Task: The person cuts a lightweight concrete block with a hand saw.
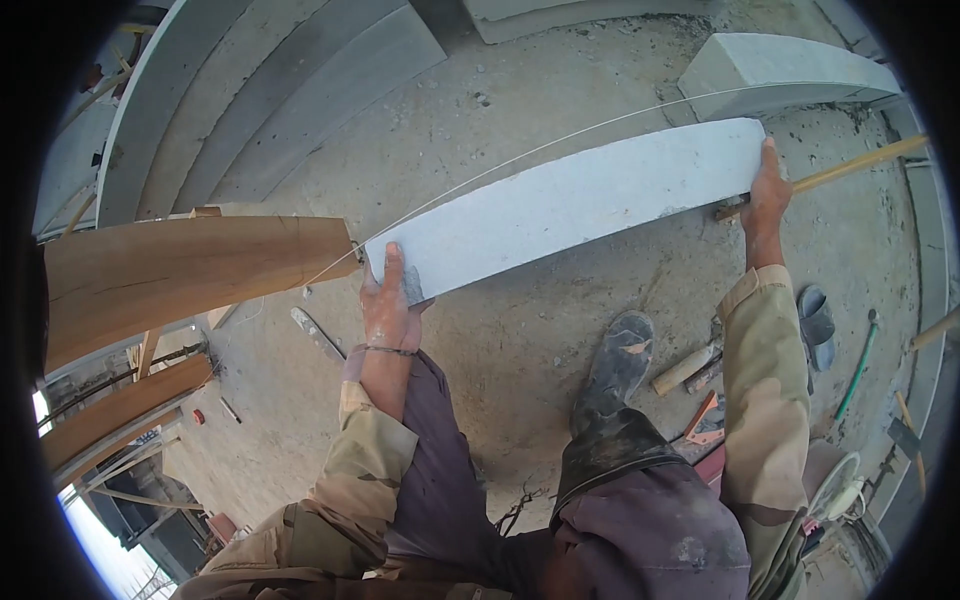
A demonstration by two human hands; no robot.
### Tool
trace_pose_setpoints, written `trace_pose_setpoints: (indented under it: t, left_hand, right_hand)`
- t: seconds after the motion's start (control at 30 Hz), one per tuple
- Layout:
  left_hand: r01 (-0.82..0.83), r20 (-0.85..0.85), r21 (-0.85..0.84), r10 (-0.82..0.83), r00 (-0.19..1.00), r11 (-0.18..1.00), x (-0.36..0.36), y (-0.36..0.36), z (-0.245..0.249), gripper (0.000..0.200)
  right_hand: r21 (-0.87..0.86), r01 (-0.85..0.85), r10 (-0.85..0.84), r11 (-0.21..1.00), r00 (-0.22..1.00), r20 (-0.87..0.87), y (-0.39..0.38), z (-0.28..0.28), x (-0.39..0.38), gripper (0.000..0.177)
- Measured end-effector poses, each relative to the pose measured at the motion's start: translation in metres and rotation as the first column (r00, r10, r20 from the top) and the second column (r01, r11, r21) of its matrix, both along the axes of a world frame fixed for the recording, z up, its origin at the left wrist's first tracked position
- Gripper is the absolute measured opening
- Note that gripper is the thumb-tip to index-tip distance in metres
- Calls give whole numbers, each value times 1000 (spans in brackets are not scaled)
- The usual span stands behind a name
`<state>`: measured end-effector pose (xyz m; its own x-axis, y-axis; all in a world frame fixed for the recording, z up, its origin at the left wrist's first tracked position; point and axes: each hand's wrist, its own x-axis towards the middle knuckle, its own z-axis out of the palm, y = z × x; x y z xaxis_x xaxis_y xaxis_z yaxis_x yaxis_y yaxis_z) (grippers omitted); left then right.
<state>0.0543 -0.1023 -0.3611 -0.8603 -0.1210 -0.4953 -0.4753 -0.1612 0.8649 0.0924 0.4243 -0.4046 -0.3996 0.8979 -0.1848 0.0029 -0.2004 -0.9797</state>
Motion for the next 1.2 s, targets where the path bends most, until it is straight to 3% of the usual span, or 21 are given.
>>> trace_pose_setpoints:
  t: [0.17, 0.27, 0.4, 0.47, 0.63, 0.7, 0.83, 0.9, 1.03, 1.1, 1.2]
  left_hand:
    - [94, 35, -17, -93, 995, 995, 0, -9, -10, 75]
    - [88, 73, -25, -86, 994, 996, 1, -2, -4, 76]
    - [34, 57, -65, -30, 998, 997, 4, -5, -4, 77]
    - [41, 42, -57, -39, 998, 998, 5, -5, -6, 78]
    - [6, 43, -31, -5, 999, 1000, 6, -3, -4, 82]
    - [16, 35, -32, -14, 999, 999, 7, 4, 2, 83]
    - [28, 64, -29, -26, 998, 999, 6, -2, -2, 85]
    - [35, 77, -24, -33, 996, 999, 5, -6, -5, 85]
    - [46, 81, 12, -47, 996, 999, 4, -6, -7, 86]
    - [51, 75, -4, -50, 996, 999, 4, -3, -5, 86]
    - [37, 75, -13, -36, 997, 999, 4, -2, -5, 85]
  right_hand:
    - [206, 51, -82, 977, 986, 145, 1, -5, -1, 56]
    - [272, 13, -108, 962, 936, 335, 10, -7, 0, 61]
    - [298, 67, -179, 952, 913, 366, 3, -2, -5, 63]
    - [221, 21, -104, 975, 923, 371, -6, 19, -5, 63]
    - [328, 6, -146, 945, 903, 404, -3, 7, -25, 52]
    - [402, 7, -209, 915, 862, 461, 2, 5, -34, 55]
    - [357, 25, -184, 934, 889, 419, 2, 8, -34, 57]
    - [291, -39, -104, 956, 883, 458, 0, 15, -30, 79]
    - [275, -62, -83, 959, 869, 487, -4, 22, -31, 79]
    - [369, -12, -182, 929, 854, 487, -7, 20, -37, 70]
    - [376, -2, -198, 927, 847, 494, -9, 19, -38, 73]
